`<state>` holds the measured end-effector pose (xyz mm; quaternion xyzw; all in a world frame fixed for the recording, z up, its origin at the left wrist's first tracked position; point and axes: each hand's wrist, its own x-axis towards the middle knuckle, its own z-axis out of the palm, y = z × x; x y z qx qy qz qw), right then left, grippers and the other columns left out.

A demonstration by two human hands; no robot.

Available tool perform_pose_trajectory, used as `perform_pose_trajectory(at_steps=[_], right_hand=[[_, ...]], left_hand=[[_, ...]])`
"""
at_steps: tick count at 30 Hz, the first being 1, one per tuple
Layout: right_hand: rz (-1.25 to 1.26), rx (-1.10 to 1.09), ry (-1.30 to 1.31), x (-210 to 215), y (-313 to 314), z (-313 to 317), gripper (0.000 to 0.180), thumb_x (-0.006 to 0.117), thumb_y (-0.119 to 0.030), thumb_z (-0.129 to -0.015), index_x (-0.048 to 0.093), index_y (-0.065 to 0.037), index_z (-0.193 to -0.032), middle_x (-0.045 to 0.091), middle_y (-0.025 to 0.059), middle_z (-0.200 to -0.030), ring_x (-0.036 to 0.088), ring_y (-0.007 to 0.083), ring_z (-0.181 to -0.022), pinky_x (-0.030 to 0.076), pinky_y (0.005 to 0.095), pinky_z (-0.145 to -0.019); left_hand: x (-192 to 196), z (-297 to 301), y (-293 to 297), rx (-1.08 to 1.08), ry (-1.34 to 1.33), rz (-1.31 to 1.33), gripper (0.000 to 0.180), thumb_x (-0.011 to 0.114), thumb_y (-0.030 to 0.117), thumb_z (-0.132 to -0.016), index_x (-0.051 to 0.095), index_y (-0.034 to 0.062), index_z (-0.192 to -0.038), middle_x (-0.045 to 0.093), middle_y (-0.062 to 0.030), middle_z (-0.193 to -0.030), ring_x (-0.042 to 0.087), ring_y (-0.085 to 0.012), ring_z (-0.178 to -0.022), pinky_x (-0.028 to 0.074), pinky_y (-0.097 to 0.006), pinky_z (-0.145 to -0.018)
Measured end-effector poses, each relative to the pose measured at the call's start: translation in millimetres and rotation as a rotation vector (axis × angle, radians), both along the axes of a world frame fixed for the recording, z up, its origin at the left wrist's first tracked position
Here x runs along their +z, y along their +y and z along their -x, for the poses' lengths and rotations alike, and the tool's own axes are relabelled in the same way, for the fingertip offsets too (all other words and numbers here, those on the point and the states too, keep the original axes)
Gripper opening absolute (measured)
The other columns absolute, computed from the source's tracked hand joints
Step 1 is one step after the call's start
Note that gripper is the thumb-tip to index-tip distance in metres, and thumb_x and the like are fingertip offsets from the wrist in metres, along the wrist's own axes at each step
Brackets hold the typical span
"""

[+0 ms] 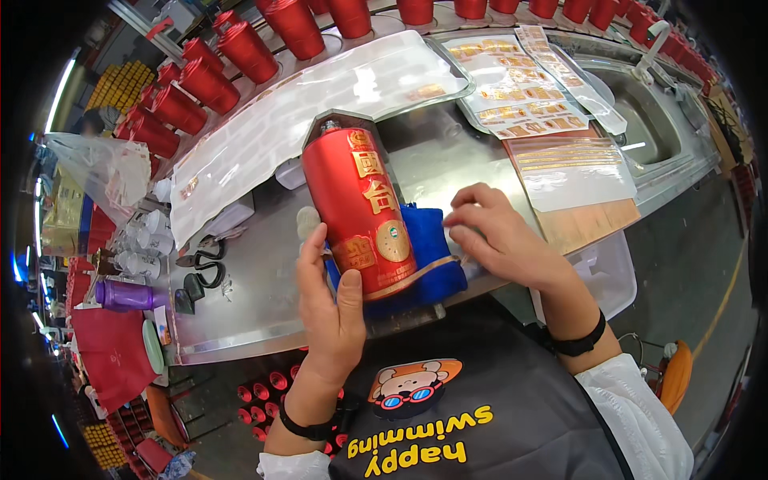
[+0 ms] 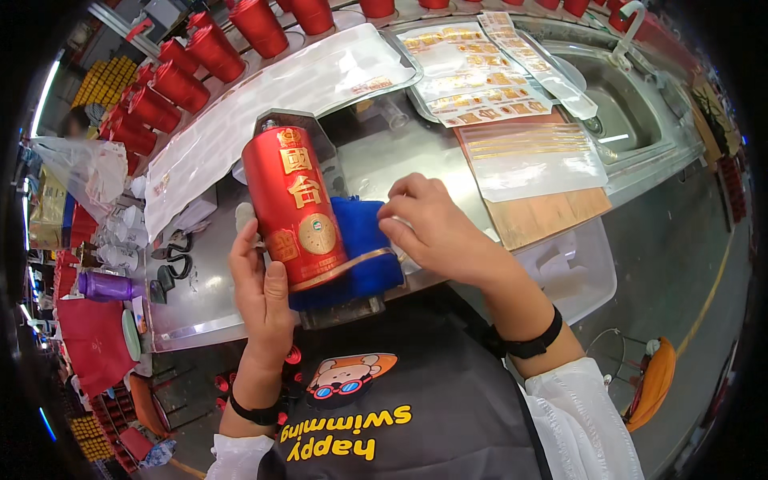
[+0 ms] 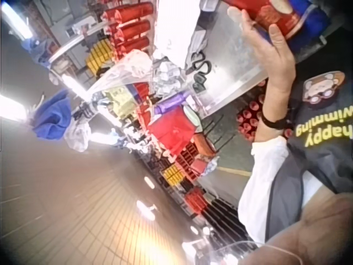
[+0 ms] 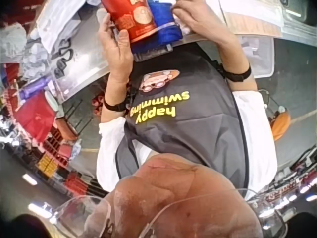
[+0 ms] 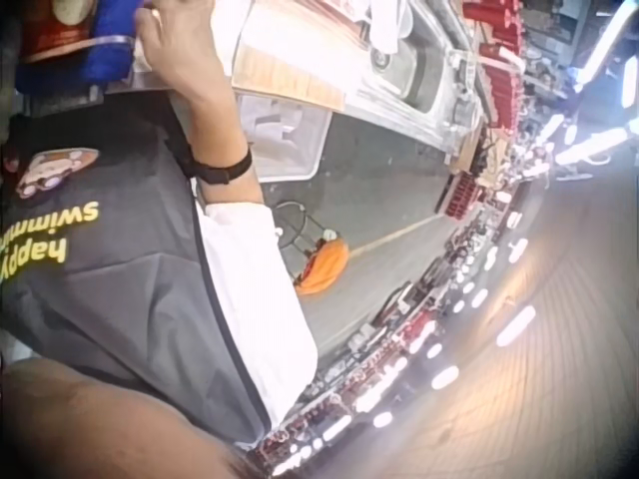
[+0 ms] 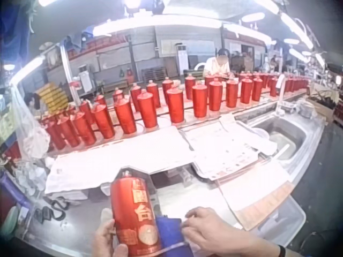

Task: Applying adhesive labels and cleaning a red metal bottle at an industrial workstation.

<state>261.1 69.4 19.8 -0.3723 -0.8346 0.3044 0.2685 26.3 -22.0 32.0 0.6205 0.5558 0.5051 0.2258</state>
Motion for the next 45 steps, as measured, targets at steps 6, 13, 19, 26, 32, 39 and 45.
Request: perform_pose_trajectory(at_steps=[6,13,19,26,32,39,45], right_hand=[[-0.223,0.189,0.193,12.1,-15.7,36.0,0.08,0.08,-0.023,-0.072,0.041,0.004,-0.136,0.035,0.0249,-0.143,0.044,0.0408,-0.122,0.041,0.044,-0.1],[-0.439,0.109,0.121,3.5,-22.4,54.6,0.079,0.08,-0.017,-0.064,0.046,0.003,-0.132,0.041,0.0224,-0.141,0.047,0.0395,-0.119,0.042,0.046,-0.098],[-0.436,0.116,0.064,12.6,-24.5,56.7,0.077,0.081,-0.018,-0.064,0.048,0.002,-0.131,0.042,0.0199,-0.142,0.048,0.038,-0.118,0.043,0.0451,-0.097],[-0.443,0.126,0.065,13.7,-24.5,56.5,0.079,0.081,-0.017,-0.064,0.046,0.002,-0.133,0.041,0.0194,-0.143,0.048,0.0376,-0.118,0.043,0.0446,-0.097],[-0.438,0.127,0.067,12.7,-24.0,55.9,0.08,0.081,-0.016,-0.064,0.046,0.002,-0.133,0.041,0.0195,-0.143,0.048,0.0381,-0.117,0.043,0.0446,-0.098],[-0.441,0.134,0.082,14.2,-23.8,56.5,0.079,0.081,-0.015,-0.063,0.046,0.002,-0.132,0.042,0.0201,-0.142,0.049,0.0382,-0.117,0.043,0.0444,-0.098],[-0.435,0.137,0.071,14.9,-24.1,56.2,0.079,0.081,-0.015,-0.063,0.046,0.002,-0.133,0.042,0.0202,-0.142,0.049,0.0383,-0.117,0.043,0.0445,-0.098]], left_hand=[[-6.3,4.4,2.4,-0.055,-0.256,0.017,0.051,0.048,0.019,-0.1,0.029,-0.006,-0.141,0.049,-0.0195,-0.129,0.048,-0.0244,-0.122,0.034,-0.034,-0.105],[-19.6,18.3,3.7,-0.092,-0.468,0.13,0.05,0.049,0.018,-0.099,0.029,-0.0017,-0.141,0.05,-0.0154,-0.129,0.05,-0.0155,-0.115,0.038,-0.027,-0.099],[-6.2,21.6,6.5,-0.139,-0.589,0.175,0.058,0.054,0.012,-0.091,0.028,-0.0025,-0.141,0.048,-0.0149,-0.13,0.048,-0.018,-0.118,0.035,-0.031,-0.103],[-3.4,24.9,10.8,-0.176,-0.409,0.191,0.07,0.061,0.009,-0.082,0.027,-0.004,-0.141,0.038,-0.0165,-0.139,0.037,-0.0233,-0.131,0.024,-0.037,-0.112],[-0.1,26.6,14.6,-0.178,-0.315,0.204,0.071,0.062,0.009,-0.08,0.027,-0.0037,-0.141,0.039,-0.0168,-0.139,0.037,-0.0243,-0.132,0.024,-0.037,-0.112],[4.7,27.7,17.4,-0.159,-0.22,0.212,0.072,0.061,0.008,-0.076,0.029,-0.0035,-0.14,0.042,-0.0192,-0.135,0.042,-0.0267,-0.127,0.028,-0.037,-0.109],[3.2,27.8,16.9,-0.132,-0.189,0.195,0.071,0.06,0.007,-0.075,0.031,-0.0031,-0.138,0.046,-0.0214,-0.131,0.046,-0.0277,-0.121,0.032,-0.037,-0.106]])
